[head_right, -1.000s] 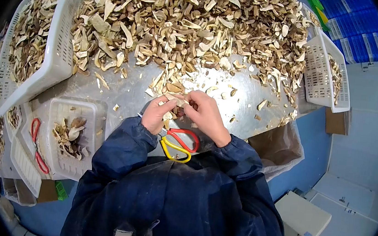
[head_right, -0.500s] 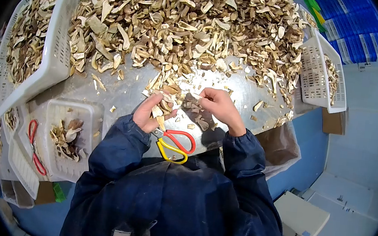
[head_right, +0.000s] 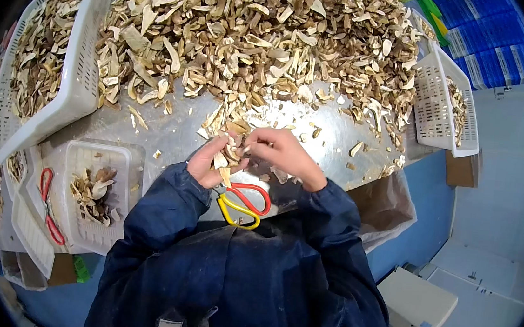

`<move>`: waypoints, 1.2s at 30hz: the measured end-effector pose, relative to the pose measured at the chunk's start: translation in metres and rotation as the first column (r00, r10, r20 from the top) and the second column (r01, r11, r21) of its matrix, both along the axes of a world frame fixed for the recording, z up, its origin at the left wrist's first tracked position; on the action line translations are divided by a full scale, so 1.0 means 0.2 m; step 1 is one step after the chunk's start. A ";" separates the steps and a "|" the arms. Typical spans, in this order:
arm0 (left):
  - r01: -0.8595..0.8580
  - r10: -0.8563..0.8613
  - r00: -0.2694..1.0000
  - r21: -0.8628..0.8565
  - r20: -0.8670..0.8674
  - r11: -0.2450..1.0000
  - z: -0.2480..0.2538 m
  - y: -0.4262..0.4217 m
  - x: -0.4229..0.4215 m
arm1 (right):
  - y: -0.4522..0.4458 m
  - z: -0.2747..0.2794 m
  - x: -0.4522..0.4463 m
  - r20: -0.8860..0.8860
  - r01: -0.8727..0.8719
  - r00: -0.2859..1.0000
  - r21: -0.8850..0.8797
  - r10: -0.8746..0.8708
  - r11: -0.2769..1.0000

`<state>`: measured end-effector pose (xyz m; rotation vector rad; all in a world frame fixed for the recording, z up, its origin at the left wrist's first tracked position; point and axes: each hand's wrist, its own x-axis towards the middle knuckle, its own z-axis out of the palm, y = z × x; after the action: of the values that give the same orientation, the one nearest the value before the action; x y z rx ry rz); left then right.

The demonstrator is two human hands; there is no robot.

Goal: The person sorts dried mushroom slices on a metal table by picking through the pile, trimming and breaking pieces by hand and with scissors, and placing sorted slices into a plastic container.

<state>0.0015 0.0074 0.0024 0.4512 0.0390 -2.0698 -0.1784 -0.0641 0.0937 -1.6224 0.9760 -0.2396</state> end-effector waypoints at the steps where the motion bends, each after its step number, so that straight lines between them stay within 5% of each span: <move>1: 0.000 0.001 0.999 -0.031 0.044 1.000 0.03 0.00 0.01 | -0.05 -0.04 -0.04 -0.041 -0.034 0.999 -0.177 0.028 0.984; 2: -0.015 0.016 0.999 -0.028 0.047 0.999 0.03 -0.01 0.01 | -0.10 -0.10 -0.08 -0.164 -0.052 0.986 -0.434 -0.023 0.899; 4: -0.043 0.044 0.998 -0.019 0.055 0.999 0.02 -0.01 0.01 | -0.21 -0.16 -0.11 -0.265 0.070 0.922 -0.604 -0.282 0.794; 6: -0.010 0.011 0.998 -0.014 0.062 1.000 0.03 -0.02 0.00 | -0.30 -0.21 -0.11 -0.387 -0.022 0.835 -0.735 -0.392 0.678; 11: 0.012 -0.010 0.998 -0.025 0.070 1.000 0.02 -0.01 0.01 | -0.36 -0.31 -0.13 -0.409 -0.047 0.816 -0.750 -0.408 0.660; 13: -0.003 0.007 0.997 -0.053 0.072 0.999 0.03 -0.01 0.01 | -0.33 -0.26 -0.13 -0.207 0.276 0.905 -0.378 -0.371 0.884; 15: -0.003 0.014 0.993 -0.088 0.120 0.996 0.05 -0.01 0.01 | -0.26 -0.22 -0.13 0.083 0.442 0.884 0.175 -0.461 0.880; 18: -0.017 0.033 0.989 -0.117 0.144 0.993 0.06 -0.01 0.00 | -0.17 -0.18 -0.15 0.354 0.101 0.776 0.747 -0.521 0.657; 22: 0.008 0.026 0.979 -0.169 0.201 0.986 0.07 -0.01 -0.02 | -0.05 -0.21 -0.09 0.303 -0.069 0.764 0.916 -0.570 0.395; 28: 0.074 -0.023 0.977 -0.235 0.212 0.969 0.01 -0.02 -0.03 | 0.05 -0.18 -0.04 0.185 0.103 0.897 0.796 -0.402 0.597; 32: 0.005 0.085 0.911 -0.217 0.404 0.976 0.03 0.00 -0.05 | 0.13 -0.08 0.05 0.010 0.327 0.943 0.169 -0.334 0.930; 36: 0.038 0.104 0.839 -0.248 0.535 0.968 -0.03 0.00 -0.07 | 0.16 -0.08 0.06 -0.127 0.179 0.969 -0.219 -0.210 0.959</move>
<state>-0.0118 0.0079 -0.0028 0.8590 -0.5471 -1.8095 -0.1663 -0.0328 0.0768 -1.7519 1.2633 -0.3677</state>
